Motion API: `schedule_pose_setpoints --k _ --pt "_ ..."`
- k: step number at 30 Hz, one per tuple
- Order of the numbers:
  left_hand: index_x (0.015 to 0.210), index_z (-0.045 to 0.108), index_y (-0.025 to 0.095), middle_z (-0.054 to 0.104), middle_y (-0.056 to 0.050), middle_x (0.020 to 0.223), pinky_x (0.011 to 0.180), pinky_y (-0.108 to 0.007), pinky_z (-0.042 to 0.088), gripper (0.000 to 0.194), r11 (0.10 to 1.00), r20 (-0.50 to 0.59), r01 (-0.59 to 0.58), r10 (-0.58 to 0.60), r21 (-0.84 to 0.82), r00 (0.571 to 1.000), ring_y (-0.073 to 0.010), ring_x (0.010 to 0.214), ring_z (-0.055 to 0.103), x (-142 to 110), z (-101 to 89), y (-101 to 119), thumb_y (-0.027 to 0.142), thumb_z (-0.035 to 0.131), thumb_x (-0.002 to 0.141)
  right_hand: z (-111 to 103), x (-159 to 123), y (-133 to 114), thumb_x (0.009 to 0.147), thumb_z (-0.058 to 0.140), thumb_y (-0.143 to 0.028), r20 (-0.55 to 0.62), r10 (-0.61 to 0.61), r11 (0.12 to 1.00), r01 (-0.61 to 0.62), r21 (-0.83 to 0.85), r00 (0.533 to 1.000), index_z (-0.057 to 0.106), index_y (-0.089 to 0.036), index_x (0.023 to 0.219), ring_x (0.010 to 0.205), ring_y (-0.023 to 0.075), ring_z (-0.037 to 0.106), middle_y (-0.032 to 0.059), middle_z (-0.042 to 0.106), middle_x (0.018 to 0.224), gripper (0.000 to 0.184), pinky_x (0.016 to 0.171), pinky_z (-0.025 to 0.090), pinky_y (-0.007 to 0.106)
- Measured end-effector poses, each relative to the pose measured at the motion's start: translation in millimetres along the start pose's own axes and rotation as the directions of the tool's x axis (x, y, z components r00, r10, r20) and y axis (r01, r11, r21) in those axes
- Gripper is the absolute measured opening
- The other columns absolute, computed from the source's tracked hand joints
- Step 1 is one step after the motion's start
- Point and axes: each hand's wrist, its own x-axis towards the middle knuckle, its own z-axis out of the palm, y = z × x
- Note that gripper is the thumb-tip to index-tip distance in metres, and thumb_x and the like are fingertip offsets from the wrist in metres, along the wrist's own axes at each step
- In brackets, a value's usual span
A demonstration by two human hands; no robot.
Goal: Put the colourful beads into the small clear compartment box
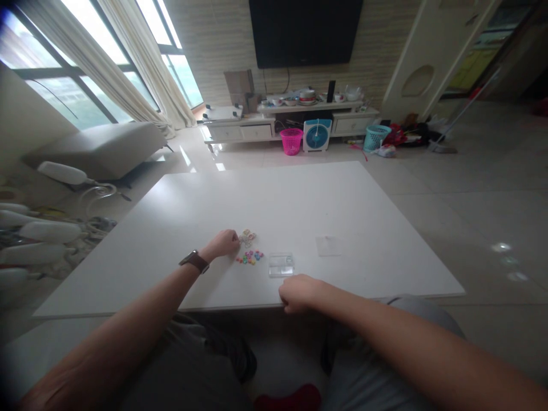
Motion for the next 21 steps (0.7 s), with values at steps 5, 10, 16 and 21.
schedule_pose_setpoints --k 5,10,16,21 --pt "0.074 0.072 0.011 0.071 -0.012 0.073 0.06 -0.025 0.039 0.021 1.0 0.027 0.019 -0.019 0.006 0.999 -0.0174 0.067 0.062 -2 -3.2 2 0.017 0.051 0.075 0 0 -1 0.076 0.06 -0.035 -0.002 0.009 1.0 -0.009 -0.011 1.0 0.079 -0.016 0.092 0.075 0.0241 0.07 0.0155 0.075 0.087 0.031 0.056 0.042 0.028" --pt "0.074 0.071 0.011 0.07 -0.012 0.073 0.059 -0.025 0.038 0.02 1.0 0.025 0.023 -0.023 0.011 0.999 -0.0171 0.066 0.061 -2 -5.7 4 0.019 0.052 0.076 -2 -1 -4 0.077 0.062 -0.034 0.003 0.011 1.0 -0.011 -0.017 1.0 0.079 -0.016 0.093 0.078 0.0256 0.071 0.0157 0.075 0.089 0.03 0.058 0.044 0.028" --pt "0.075 0.068 0.012 0.07 -0.011 0.077 0.061 -0.026 0.036 0.02 0.999 -0.027 -0.032 0.032 -0.001 0.999 -0.0164 0.068 0.059 -4 -7.1 7 0.021 0.05 0.08 0 -2 -4 0.076 0.061 -0.033 -0.015 0.025 0.999 -0.025 -0.024 1.0 0.079 -0.016 0.093 0.078 0.0261 0.071 0.016 0.075 0.09 0.03 0.06 0.046 0.029" --pt "0.075 0.064 0.014 0.066 -0.007 0.072 0.06 -0.026 0.035 0.017 0.993 -0.066 -0.116 0.114 -0.02 0.991 -0.0152 0.066 0.055 -14 -10.1 22 0.019 0.049 0.081 4 0 -5 0.075 0.061 -0.033 -0.022 0.036 0.999 -0.037 -0.013 0.999 0.079 -0.016 0.093 0.077 0.026 0.07 0.0161 0.075 0.089 0.03 0.059 0.046 0.029"
